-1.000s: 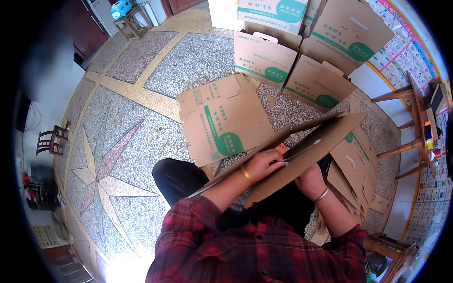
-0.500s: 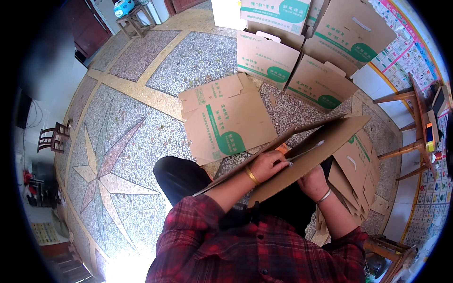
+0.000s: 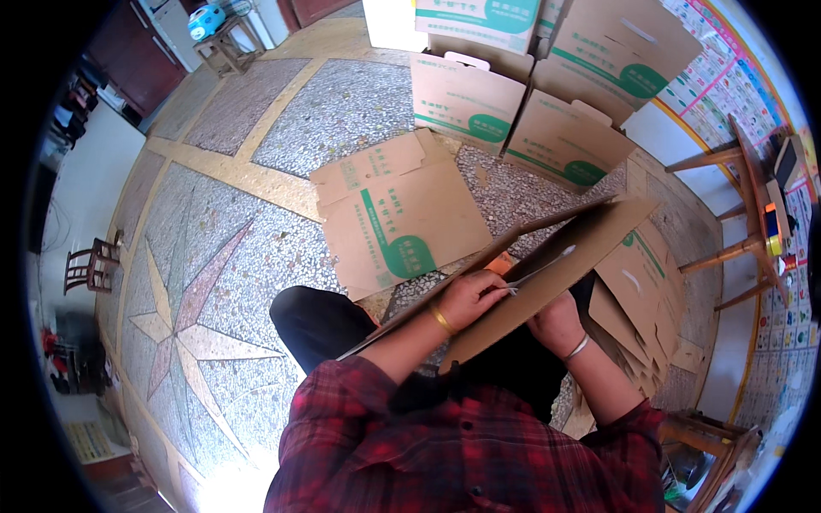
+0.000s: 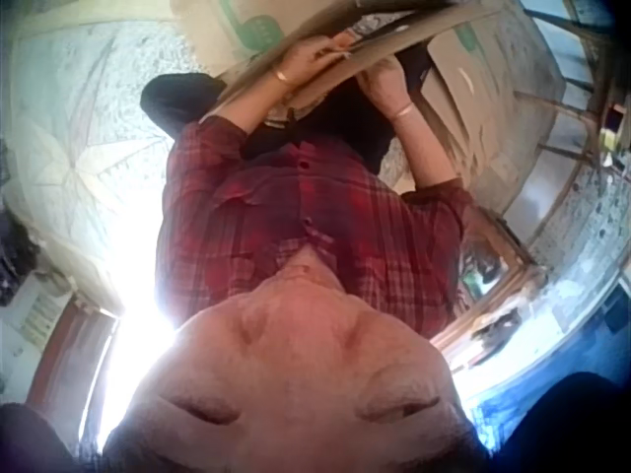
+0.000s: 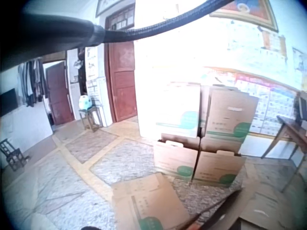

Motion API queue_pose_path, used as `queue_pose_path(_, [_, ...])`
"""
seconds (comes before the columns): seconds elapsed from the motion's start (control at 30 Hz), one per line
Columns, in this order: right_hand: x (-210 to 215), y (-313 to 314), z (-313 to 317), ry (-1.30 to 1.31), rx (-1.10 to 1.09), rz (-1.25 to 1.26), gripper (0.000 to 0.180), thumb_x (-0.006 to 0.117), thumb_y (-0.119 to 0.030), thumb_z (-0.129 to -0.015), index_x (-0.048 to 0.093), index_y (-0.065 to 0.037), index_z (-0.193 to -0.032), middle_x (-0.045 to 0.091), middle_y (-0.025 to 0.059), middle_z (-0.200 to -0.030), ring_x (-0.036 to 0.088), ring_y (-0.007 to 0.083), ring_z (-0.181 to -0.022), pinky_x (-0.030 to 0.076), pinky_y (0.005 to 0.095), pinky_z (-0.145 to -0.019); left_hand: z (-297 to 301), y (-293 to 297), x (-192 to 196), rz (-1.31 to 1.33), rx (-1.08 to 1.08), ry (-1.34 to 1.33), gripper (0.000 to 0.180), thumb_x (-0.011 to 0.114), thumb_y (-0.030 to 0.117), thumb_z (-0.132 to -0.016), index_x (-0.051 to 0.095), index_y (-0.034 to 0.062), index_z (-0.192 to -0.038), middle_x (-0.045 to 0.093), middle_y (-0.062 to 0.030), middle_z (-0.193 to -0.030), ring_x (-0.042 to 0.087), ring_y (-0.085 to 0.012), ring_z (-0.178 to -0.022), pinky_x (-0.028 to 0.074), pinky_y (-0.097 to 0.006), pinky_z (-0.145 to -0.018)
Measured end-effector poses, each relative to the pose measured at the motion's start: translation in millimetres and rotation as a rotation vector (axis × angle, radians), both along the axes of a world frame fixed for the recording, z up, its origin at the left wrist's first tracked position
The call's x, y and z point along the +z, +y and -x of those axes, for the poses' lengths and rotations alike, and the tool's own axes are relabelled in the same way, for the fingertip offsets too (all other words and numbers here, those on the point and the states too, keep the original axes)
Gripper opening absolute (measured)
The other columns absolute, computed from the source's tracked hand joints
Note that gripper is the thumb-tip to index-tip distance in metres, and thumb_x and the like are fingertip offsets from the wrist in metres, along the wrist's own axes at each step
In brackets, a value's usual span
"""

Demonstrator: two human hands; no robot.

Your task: The person sits on the floor and assembles flat cardboard boxes by folding the flaps and inserting white plastic fasteners to secure the structure. They repeatedly pick up a flat box, fold it into shape, and fasten it before setting it aside.

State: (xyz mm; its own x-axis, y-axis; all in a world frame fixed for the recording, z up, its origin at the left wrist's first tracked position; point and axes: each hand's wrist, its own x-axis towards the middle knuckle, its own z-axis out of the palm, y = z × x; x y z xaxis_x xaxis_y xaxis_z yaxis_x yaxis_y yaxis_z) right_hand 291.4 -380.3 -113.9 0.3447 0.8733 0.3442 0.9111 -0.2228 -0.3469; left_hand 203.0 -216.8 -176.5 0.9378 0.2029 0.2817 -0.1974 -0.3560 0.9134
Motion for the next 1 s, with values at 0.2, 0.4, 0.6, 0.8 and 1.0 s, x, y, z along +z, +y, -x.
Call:
queue_pose_path(0.2, [5,1,2,-0.007,-0.016,0.006,0.022,0.063,-0.007,-0.068,0.062,-0.004,-0.089,0.061,0.0102,-0.091,0.057,0.0289,-0.088,0.047,0.0382,-0.077,-5,-4,0,0.068,0.025,0.002,0.007,0.062,0.003,-0.079,0.058,-0.0008,-0.083,0.061,-0.0084,-0.084,0.061,-0.0138,-0.072,0.051,-0.024,-0.061])
queue_pose_path(0.4, [5,2,2,-0.016,-0.005,-0.009,0.02,0.063,-0.008,-0.069,0.062,-0.004,-0.088,0.061,0.0106,-0.091,0.057,0.0292,-0.087,0.047,0.0385,-0.075,-5,-8,-4,0.142,0.085,0.066,0.006,0.063,0.003,-0.08,0.057,-0.0005,-0.081,0.061,-0.0066,-0.076,0.061,-0.0105,-0.065,0.05,-0.023,-0.059])
queue_pose_path(0.6, [7,5,5,-0.04,-0.037,-0.003,0.02,0.063,-0.008,-0.068,0.062,-0.005,-0.087,0.061,0.0098,-0.09,0.057,0.0287,-0.085,0.047,0.038,-0.075,-3,-10,3,0.212,0.092,0.131,0.005,0.061,0.002,-0.081,0.057,0.0001,-0.083,0.062,-0.0055,-0.077,0.061,-0.0086,-0.067,0.05,-0.023,-0.06])
queue_pose_path(0.8, [3,7,6,-0.035,-0.053,-0.06,0.022,0.06,-0.005,-0.066,0.062,-0.006,-0.088,0.062,0.0063,-0.089,0.059,0.0255,-0.083,0.047,0.0372,-0.073,5,-2,7,0.051,-0.003,-0.019,0.015,0.057,0.0,-0.082,0.06,0.0003,-0.097,0.062,-0.0076,-0.085,0.063,-0.0122,-0.074,0.051,-0.023,-0.065])
queue_pose_path(1.0, [-5,6,4,-0.097,-0.068,-0.045,0.023,0.059,-0.006,-0.066,0.063,-0.009,-0.089,0.062,0.0042,-0.089,0.058,0.0224,-0.084,0.044,0.0352,-0.069,3,4,3,0.109,-0.093,0.036,0.017,0.051,-0.001,-0.085,0.06,-0.0004,-0.098,0.061,-0.0102,-0.085,0.063,-0.0154,-0.073,0.051,-0.025,-0.066])
